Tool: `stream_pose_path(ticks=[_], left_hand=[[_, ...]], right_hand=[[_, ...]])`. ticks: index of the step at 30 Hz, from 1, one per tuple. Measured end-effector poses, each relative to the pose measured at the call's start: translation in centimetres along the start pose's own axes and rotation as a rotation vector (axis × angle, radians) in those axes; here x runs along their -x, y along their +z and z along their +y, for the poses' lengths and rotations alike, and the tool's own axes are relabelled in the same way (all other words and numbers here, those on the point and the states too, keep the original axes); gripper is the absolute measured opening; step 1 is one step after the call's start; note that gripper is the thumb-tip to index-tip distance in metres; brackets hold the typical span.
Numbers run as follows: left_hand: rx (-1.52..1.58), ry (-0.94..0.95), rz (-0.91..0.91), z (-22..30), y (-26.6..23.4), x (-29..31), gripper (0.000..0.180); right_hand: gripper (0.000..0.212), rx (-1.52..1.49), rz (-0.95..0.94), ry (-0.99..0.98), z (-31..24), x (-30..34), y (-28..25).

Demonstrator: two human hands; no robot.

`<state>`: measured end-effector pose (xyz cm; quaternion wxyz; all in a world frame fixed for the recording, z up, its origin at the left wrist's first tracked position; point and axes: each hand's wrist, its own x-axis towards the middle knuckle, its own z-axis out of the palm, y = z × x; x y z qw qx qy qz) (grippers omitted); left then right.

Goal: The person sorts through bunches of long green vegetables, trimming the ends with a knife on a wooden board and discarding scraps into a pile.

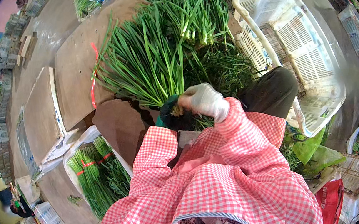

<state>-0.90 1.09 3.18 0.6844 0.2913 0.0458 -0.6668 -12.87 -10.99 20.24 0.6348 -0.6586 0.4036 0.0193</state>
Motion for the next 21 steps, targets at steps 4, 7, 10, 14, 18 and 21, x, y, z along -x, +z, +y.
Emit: stream_pose_path(ticks=[4,7,10,14,18,21], left_hand=[[-0.090,0.078,0.116,0.8,0.1,-0.3,0.030],[-0.535,0.507,0.425,0.1,0.7,-0.2,0.033],[-1.013,0.764,0.529,-1.1,1.3,0.1,0.035],[-1.298,0.750,0.369,-1.7,1.3,0.7,0.038],[-1.373,0.634,0.247,-0.8,1.1,0.8,0.042],[-1.330,0.242,0.045,2.3,0.9,0.3,0.044]], right_hand=[[0.049,-0.114,0.044,-0.081,1.4,-1.3,-2.2],[0.068,0.166,0.004,-0.372,2.1,-3.4,0.1],[0.071,0.214,-0.076,-0.150,0.9,-4.6,1.9],[0.059,-0.093,-0.037,-0.518,4.3,-6.4,3.7],[0.040,0.270,0.025,-0.310,3.8,-5.9,2.3],[0.034,0.440,-0.034,-0.209,3.3,-6.3,1.7]])
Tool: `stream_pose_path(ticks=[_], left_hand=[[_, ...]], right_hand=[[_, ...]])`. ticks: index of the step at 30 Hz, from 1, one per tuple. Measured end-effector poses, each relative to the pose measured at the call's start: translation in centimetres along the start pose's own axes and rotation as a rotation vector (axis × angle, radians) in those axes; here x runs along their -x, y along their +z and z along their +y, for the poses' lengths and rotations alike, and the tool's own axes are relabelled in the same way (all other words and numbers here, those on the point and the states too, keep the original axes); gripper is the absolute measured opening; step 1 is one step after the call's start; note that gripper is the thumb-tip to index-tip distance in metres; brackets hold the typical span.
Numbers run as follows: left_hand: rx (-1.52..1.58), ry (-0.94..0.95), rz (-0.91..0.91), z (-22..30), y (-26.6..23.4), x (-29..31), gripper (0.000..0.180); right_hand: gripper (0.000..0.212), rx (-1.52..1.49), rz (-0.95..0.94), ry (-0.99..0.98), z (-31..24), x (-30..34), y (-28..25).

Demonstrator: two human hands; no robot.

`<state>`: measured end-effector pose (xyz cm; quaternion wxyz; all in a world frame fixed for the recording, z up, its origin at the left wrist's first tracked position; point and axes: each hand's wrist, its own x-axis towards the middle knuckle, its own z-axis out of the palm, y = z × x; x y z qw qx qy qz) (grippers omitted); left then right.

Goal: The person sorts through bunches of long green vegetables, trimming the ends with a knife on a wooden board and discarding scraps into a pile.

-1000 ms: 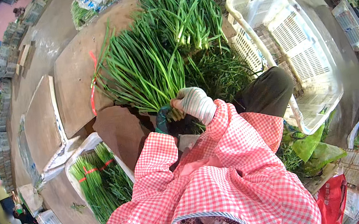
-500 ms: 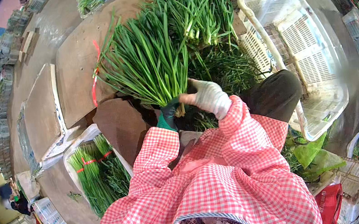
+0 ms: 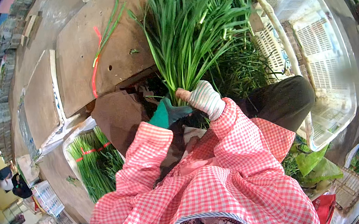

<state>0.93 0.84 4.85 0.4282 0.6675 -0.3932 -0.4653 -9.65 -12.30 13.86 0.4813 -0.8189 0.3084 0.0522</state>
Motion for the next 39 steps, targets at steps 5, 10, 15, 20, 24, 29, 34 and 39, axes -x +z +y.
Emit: stream_pose_path(ticks=[5,10,15,20,24,29,34,39], left_hand=[[0.268,-0.433,-0.532,-2.5,-1.6,-4.3,0.028],[0.411,-0.212,-0.268,6.0,-1.8,-1.8,0.026],[0.805,-0.043,-0.217,11.9,-6.5,1.6,0.027],[0.707,0.037,-0.161,19.0,-14.3,4.0,0.030],[0.170,0.021,0.013,22.9,-23.0,4.4,0.053],[-0.263,-0.028,0.082,17.3,-32.5,1.4,0.055],[-0.600,-0.109,0.103,8.7,-36.6,-5.1,0.057],[-0.774,-0.180,0.104,1.2,-36.5,-8.1,0.059]], right_hand=[[0.041,-0.293,0.078,-0.065,-0.5,0.2,0.6],[0.056,-0.095,0.179,-0.033,0.7,0.8,-1.6],[0.048,-0.795,0.229,-0.104,-0.7,0.9,-2.9],[0.034,-0.493,0.136,0.120,-6.3,-1.3,-0.2],[0.023,-0.388,-0.083,-0.062,-11.4,-5.9,4.1],[0.028,0.117,-0.230,-0.609,-18.8,-13.9,9.1],[0.026,0.360,-0.340,-0.715,-22.1,-19.3,12.8],[0.028,0.319,-0.417,-0.712,-20.5,-21.3,14.3]])
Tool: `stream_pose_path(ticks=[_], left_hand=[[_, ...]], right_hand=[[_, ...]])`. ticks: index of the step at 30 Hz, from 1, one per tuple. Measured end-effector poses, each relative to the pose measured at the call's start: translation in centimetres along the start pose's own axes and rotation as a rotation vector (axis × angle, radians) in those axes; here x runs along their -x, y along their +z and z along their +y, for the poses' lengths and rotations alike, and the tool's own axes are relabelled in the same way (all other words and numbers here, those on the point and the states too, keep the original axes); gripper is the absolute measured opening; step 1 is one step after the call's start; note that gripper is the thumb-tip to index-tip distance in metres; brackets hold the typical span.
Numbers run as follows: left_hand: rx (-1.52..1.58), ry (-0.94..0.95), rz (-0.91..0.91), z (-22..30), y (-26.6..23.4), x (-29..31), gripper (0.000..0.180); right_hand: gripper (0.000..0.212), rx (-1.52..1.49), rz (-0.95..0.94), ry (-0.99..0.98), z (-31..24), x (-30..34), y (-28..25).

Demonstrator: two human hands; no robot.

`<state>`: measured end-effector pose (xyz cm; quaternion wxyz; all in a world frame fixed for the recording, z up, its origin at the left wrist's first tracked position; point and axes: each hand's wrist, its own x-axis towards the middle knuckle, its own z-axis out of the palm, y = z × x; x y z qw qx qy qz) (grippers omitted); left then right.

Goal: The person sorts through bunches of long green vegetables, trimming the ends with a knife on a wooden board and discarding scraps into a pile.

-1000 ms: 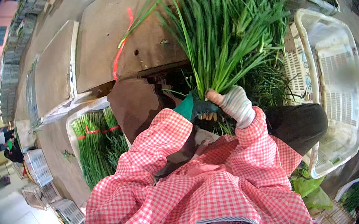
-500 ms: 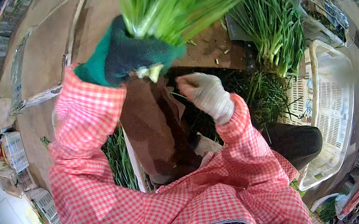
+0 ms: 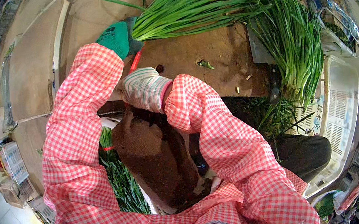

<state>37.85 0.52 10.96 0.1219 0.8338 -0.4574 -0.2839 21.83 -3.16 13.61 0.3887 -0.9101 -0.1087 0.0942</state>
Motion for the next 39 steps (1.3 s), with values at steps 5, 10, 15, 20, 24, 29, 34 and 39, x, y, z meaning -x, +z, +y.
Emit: stream_pose_path(ticks=[5,10,15,20,24,29,34,39], left_hand=[[-0.061,0.005,0.012,-0.3,1.5,-1.3,0.061],[-0.072,0.021,0.015,0.6,1.1,-1.6,0.063],[0.059,0.013,0.036,1.0,-2.5,-0.5,0.065],[0.322,0.048,0.131,4.5,-8.4,1.4,0.066],[0.002,0.081,0.242,5.1,-5.7,2.3,0.068],[-0.557,-0.014,0.237,4.7,1.3,4.4,0.070],[-0.645,-0.009,0.276,3.9,2.3,5.5,0.072],[-0.684,-0.055,0.252,2.3,2.1,7.1,0.074]], right_hand=[[0.031,0.132,-0.129,0.035,1.3,-1.2,1.1],[0.033,0.215,-0.284,0.033,3.5,-2.4,1.7],[0.036,0.089,0.119,0.189,1.7,2.1,-2.8],[0.028,0.072,0.133,0.125,4.5,6.2,-3.7],[0.027,-0.071,0.160,0.249,3.5,8.1,-3.2],[0.029,0.119,0.037,0.239,3.4,8.9,-2.8],[0.030,0.124,-0.033,0.268,3.2,8.8,-3.6],[0.030,0.133,0.020,0.167,3.5,8.8,-3.5]])
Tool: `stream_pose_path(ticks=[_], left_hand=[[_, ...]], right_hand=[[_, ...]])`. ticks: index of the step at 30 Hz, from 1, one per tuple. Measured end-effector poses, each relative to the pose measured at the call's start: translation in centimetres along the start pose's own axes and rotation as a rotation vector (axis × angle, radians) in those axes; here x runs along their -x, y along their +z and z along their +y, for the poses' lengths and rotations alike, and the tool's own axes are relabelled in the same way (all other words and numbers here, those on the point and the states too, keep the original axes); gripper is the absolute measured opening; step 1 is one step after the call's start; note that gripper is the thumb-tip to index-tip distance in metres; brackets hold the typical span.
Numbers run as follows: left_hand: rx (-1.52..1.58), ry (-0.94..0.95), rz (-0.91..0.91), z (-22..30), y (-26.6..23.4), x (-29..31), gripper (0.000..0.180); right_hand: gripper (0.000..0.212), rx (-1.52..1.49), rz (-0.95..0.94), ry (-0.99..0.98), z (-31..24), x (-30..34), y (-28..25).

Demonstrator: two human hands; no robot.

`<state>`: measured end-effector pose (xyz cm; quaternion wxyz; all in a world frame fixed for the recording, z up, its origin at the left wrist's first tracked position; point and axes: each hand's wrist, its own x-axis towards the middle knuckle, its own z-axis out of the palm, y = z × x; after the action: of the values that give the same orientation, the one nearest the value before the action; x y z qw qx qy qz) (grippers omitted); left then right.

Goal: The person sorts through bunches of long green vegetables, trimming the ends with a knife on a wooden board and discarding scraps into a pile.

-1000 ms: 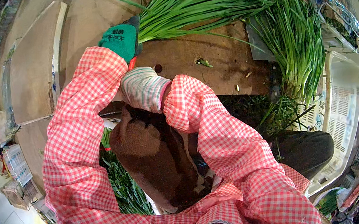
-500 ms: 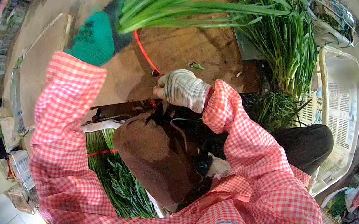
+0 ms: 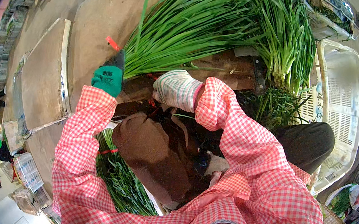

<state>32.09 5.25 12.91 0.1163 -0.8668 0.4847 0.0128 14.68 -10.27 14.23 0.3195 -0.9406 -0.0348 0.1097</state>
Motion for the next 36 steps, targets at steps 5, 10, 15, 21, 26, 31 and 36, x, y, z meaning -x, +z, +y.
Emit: stream_pose_path(ticks=[5,10,15,21,26,31,36], left_hand=[[0.179,-0.051,-0.188,0.8,-4.1,1.7,0.095],[0.992,-0.170,0.026,-3.0,-6.4,1.7,0.086],[1.575,-0.483,0.217,-3.7,-8.5,1.3,0.055],[0.160,0.040,0.566,0.8,-3.4,3.3,0.087],[0.218,-0.009,0.261,3.2,-1.7,2.6,0.102],[0.282,-0.177,-0.050,0.8,-0.4,-1.5,0.105],[0.361,-0.191,0.013,2.0,-1.9,-0.9,0.109]], right_hand=[[0.033,0.027,-0.016,0.039,0.3,-0.4,0.3],[0.034,-0.088,-0.088,0.118,-1.0,-0.1,-0.4],[0.031,-0.406,-0.067,0.118,-0.6,1.2,-0.5],[0.033,-0.421,-0.052,0.223,-0.7,1.9,-1.9],[0.028,-0.165,0.066,0.144,0.9,0.8,-1.9],[0.028,-0.035,0.303,0.191,1.9,0.6,-5.7],[0.029,-0.235,0.112,0.314,3.9,2.9,-4.9]])
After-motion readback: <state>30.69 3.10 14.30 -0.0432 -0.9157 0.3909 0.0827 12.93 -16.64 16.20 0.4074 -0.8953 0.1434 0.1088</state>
